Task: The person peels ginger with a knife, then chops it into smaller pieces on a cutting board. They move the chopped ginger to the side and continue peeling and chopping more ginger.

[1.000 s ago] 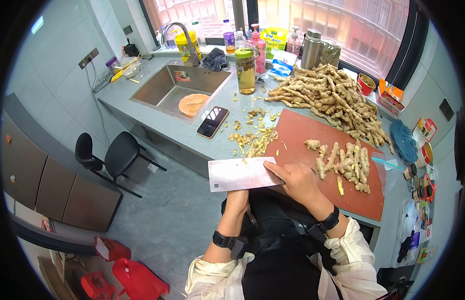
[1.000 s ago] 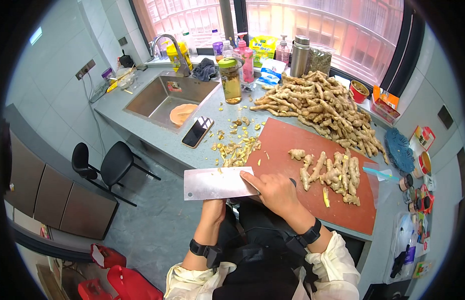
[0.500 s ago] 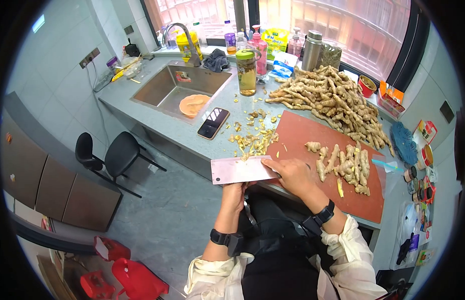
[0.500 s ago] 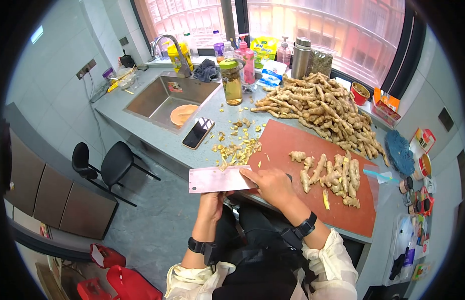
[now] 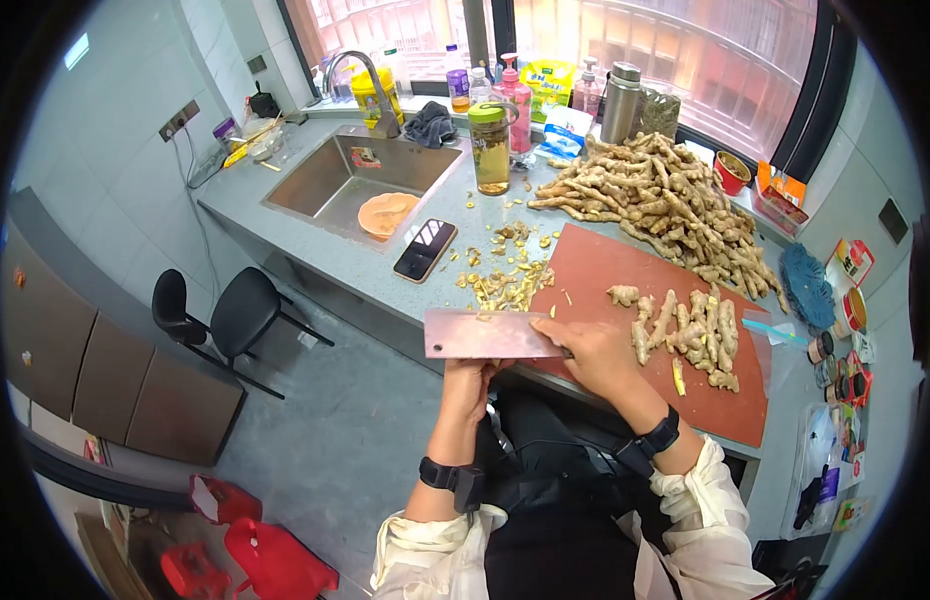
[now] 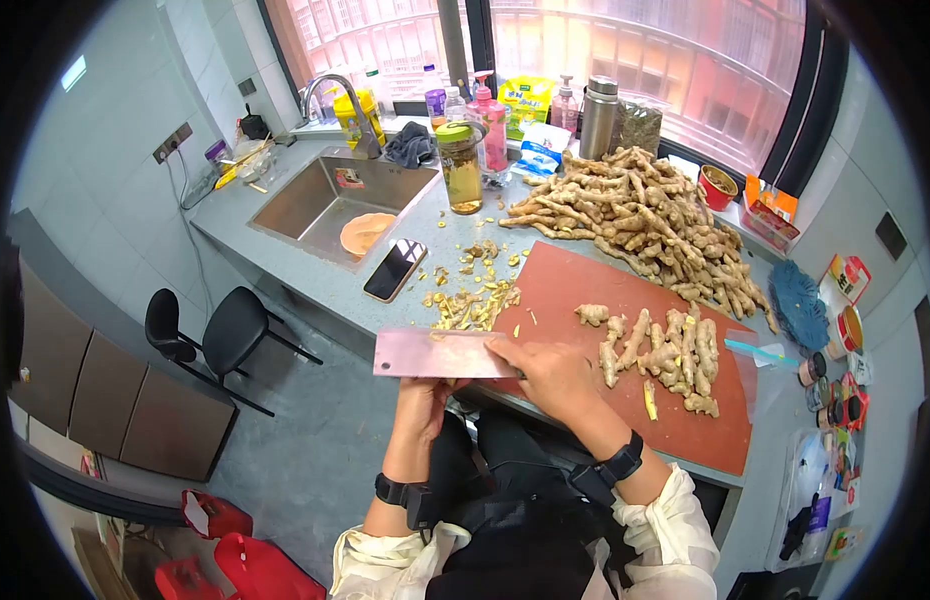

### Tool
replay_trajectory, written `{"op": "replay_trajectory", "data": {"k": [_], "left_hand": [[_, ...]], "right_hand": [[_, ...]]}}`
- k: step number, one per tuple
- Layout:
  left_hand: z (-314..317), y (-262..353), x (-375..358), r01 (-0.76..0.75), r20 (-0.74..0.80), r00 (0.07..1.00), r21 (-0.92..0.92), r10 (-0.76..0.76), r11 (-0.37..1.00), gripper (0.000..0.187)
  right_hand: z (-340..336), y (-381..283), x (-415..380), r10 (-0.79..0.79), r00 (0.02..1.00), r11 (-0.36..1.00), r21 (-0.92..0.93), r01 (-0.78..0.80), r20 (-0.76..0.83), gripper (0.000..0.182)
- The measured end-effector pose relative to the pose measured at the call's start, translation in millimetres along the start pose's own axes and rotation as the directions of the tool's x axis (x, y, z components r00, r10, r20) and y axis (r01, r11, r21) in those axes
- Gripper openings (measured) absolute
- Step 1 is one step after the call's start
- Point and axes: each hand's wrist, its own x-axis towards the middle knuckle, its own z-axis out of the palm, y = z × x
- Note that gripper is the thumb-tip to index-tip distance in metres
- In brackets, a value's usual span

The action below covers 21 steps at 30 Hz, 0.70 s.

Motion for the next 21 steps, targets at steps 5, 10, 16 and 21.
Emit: {"op": "replay_trajectory", "data": {"k": [5,10,16,21], "left_hand": [[-3,-11,-4,-0.005,-0.043,0.999,-0.089,0.002,0.996,0.035],[-1,-11,-7,0.009,-0.054,0.998,-0.121,-0.015,0.993,0.036],[12,-2,-13,-0.013,-0.103,0.995,-0.135,-0.001,0.991,0.035],[15,16,-25,-0.019,0.029,0.999,-0.060,0.021,0.998,0.037]], "right_hand": [[1,-8,-5,-0.064,0.998,0.998,-0.010,0.064,0.005,0.046],[0,-8,-6,-0.080,0.997,0.996,-0.050,0.080,0.001,0.048],[2,-5,-6,-0.079,0.997,0.991,-0.113,0.078,-0.010,0.048],[11,26,-10,0.061,0.990,0.988,-0.135,-0.077,-0.124,0.049]]}}
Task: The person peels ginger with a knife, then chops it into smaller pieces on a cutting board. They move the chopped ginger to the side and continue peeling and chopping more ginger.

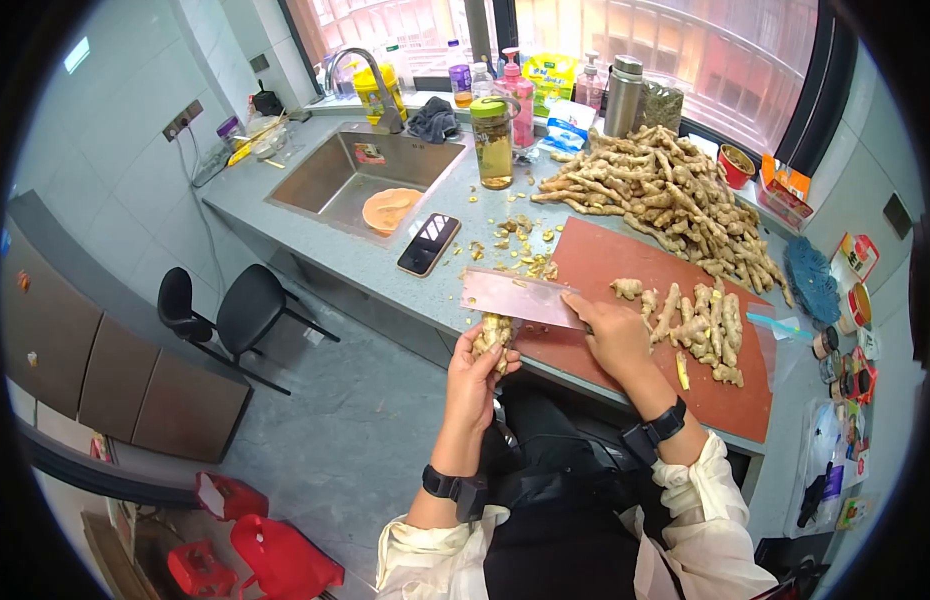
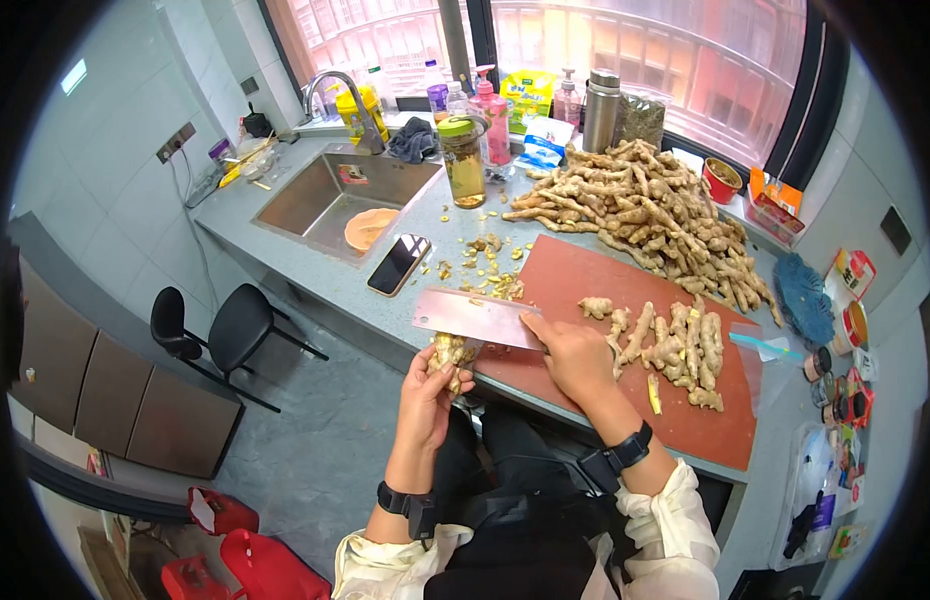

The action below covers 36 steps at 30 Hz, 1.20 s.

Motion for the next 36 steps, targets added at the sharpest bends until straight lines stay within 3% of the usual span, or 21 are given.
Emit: {"op": "replay_trajectory", "data": {"k": [4,6,8,10,21,23,24,27,30,32,33,34,36], "left_hand": [[-2,-9,5,-0.016,0.003,1.000,0.055,0.016,0.998,0.038],[-4,-24,9,-0.042,-0.115,0.991,0.175,0.063,0.984,0.034],[-12,-39,13,-0.089,-0.118,0.986,0.201,0.114,0.975,0.031],[-11,-42,12,-0.199,-0.082,0.962,0.444,0.261,0.873,0.035],[-14,-49,15,-0.214,-0.109,0.955,0.387,0.274,0.897,0.030],[-1,-28,6,-0.074,-0.109,0.988,0.276,0.108,0.958,0.029],[7,-18,1,-0.192,-0.071,0.975,0.211,0.211,0.959,0.031],[9,-3,-3,-0.215,-0.010,0.974,0.275,0.226,0.937,0.034],[6,-7,3,-0.178,-0.053,0.978,0.275,0.200,0.945,0.032],[-3,-24,13,-0.172,-0.048,0.980,0.287,0.194,0.942,0.033],[-2,-32,12,-0.149,-0.158,0.969,0.249,0.192,0.957,0.033],[-4,-38,11,-0.144,-0.157,0.970,0.251,0.187,0.957,0.033],[-6,-43,10,-0.208,-0.152,0.950,0.338,0.272,0.918,0.033]], "right_hand": [[-15,-11,0,-0.037,0.998,0.997,0.071,0.033,0.052,0.049],[-21,-24,2,-0.083,0.995,0.992,0.098,0.077,0.052,0.049],[-29,-37,3,-0.120,0.985,0.985,0.136,0.103,0.124,0.050],[-23,-37,2,-0.154,0.986,0.981,0.132,0.144,0.067,0.047],[-12,-33,-3,-0.099,0.990,0.990,0.106,0.088,0.105,0.047],[2,-19,-6,-0.062,0.996,0.994,0.093,0.056,0.070,0.049],[5,-11,-8,-0.025,0.999,0.996,0.082,0.022,0.035,0.051],[-5,3,-4,0.090,0.995,0.995,0.048,-0.092,0.039,0.052],[-16,-10,-5,0.004,0.999,0.984,0.178,-0.012,0.045,0.052],[-18,-20,-6,-0.029,0.999,0.984,0.179,0.021,0.043,0.051],[-20,-25,-7,-0.063,0.997,0.981,0.185,0.053,0.048,0.051],[-23,-29,-8,-0.057,0.997,0.982,0.185,0.047,0.049,0.051],[-27,-33,-8,-0.065,0.990,0.990,0.131,0.048,0.128,0.051]]}}
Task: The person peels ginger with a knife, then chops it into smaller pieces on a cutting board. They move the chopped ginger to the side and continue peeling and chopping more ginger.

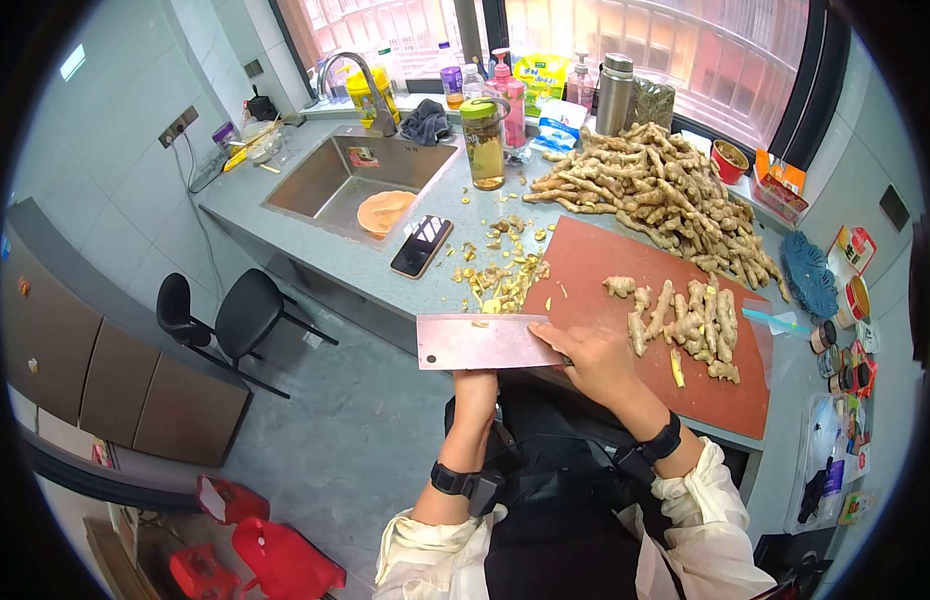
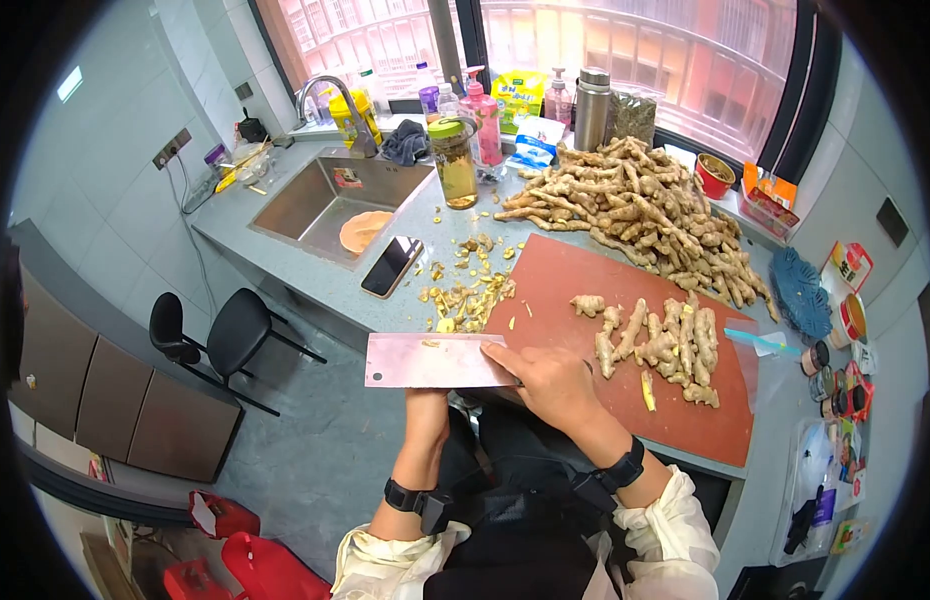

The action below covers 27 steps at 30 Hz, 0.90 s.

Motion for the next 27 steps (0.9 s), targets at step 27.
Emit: {"op": "replay_trajectory", "data": {"k": [27], "left_hand": [[-4,29,-4,0.249,0.163,0.966,-0.347,-0.203,0.904,0.029]], "right_hand": [[-6,6,5,-0.052,0.992,0.996,-0.084,0.042,-0.116,0.051]]}}
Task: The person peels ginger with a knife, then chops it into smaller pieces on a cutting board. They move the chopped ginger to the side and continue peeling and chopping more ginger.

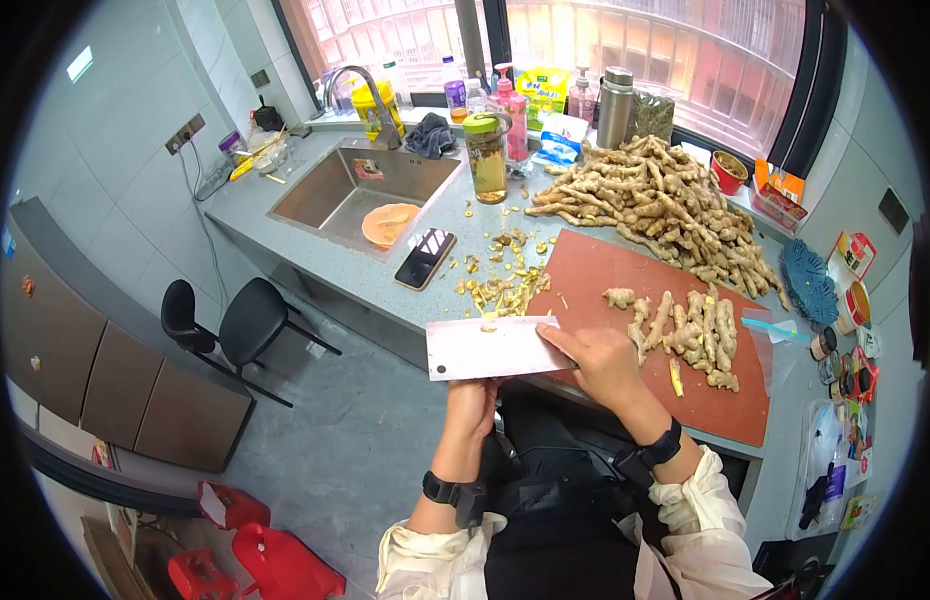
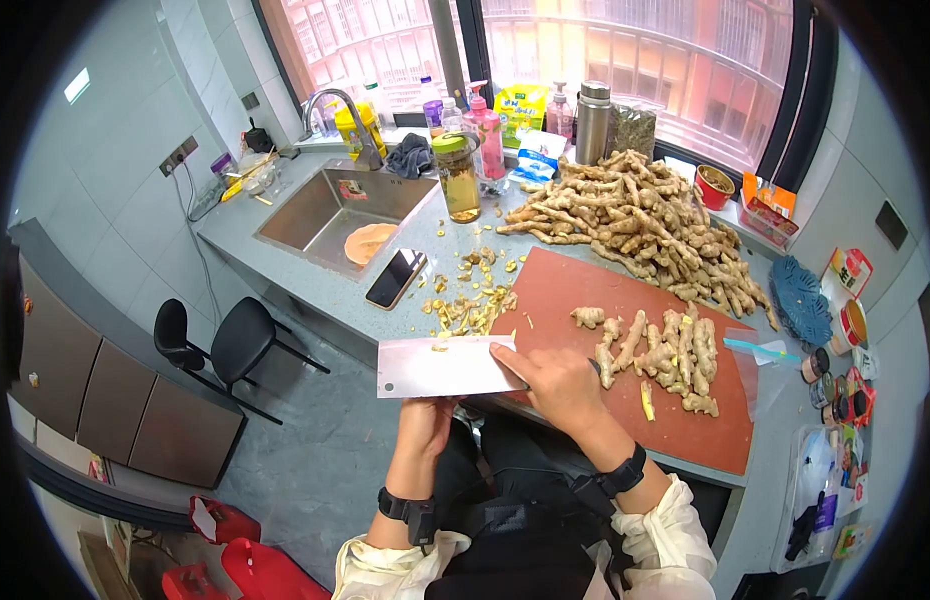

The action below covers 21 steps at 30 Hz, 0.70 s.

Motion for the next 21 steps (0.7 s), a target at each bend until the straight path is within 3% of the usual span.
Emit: {"op": "replay_trajectory", "data": {"k": [3,5,6,7,8,10,14,16,19,21], "left_hand": [[0,6,-2,0.018,0.052,0.999,-0.033,-0.017,0.999,0.025],[3,8,1,0.127,0.110,0.989,-0.235,-0.103,0.964,0.025],[2,11,2,0.136,0.191,0.978,-0.260,-0.087,0.956,0.029],[4,14,3,0.157,0.168,0.979,-0.230,-0.120,0.960,0.029],[4,18,2,0.175,0.197,0.972,-0.234,-0.130,0.956,0.029],[1,21,1,0.194,0.221,0.965,-0.241,-0.141,0.951,0.029],[1,23,3,0.256,0.297,0.937,-0.236,-0.182,0.937,0.029],[1,23,3,0.282,0.319,0.926,-0.228,-0.202,0.932,0.029],[-1,24,2,0.288,0.353,0.913,-0.203,-0.204,0.936,0.031],[-2,25,2,0.297,0.401,0.893,-0.186,-0.203,0.937,0.024]], "right_hand": [[0,3,-4,0.044,0.999,0.999,-0.015,-0.043,0.029,0.053],[4,5,-7,0.078,0.994,0.997,0.000,-0.079,0.072,0.054],[9,6,-8,0.192,0.978,0.923,0.324,-0.207,0.078,0.052],[11,6,-9,0.296,0.947,0.731,0.609,-0.307,0.122,0.049],[10,10,-10,0.297,0.947,0.730,0.609,-0.310,0.126,0.049],[-1,17,-6,0.415,0.820,0.420,0.717,-0.556,0.394,0.043],[-31,10,8,0.336,0.816,0.403,0.711,-0.576,0.471,0.040],[-37,8,10,0.215,0.845,0.457,0.714,-0.531,0.490,0.040],[-44,5,12,0.176,0.823,0.452,0.698,-0.555,0.540,0.039],[-44,7,11,0.164,0.819,0.473,0.684,-0.555,0.551,0.039]]}}
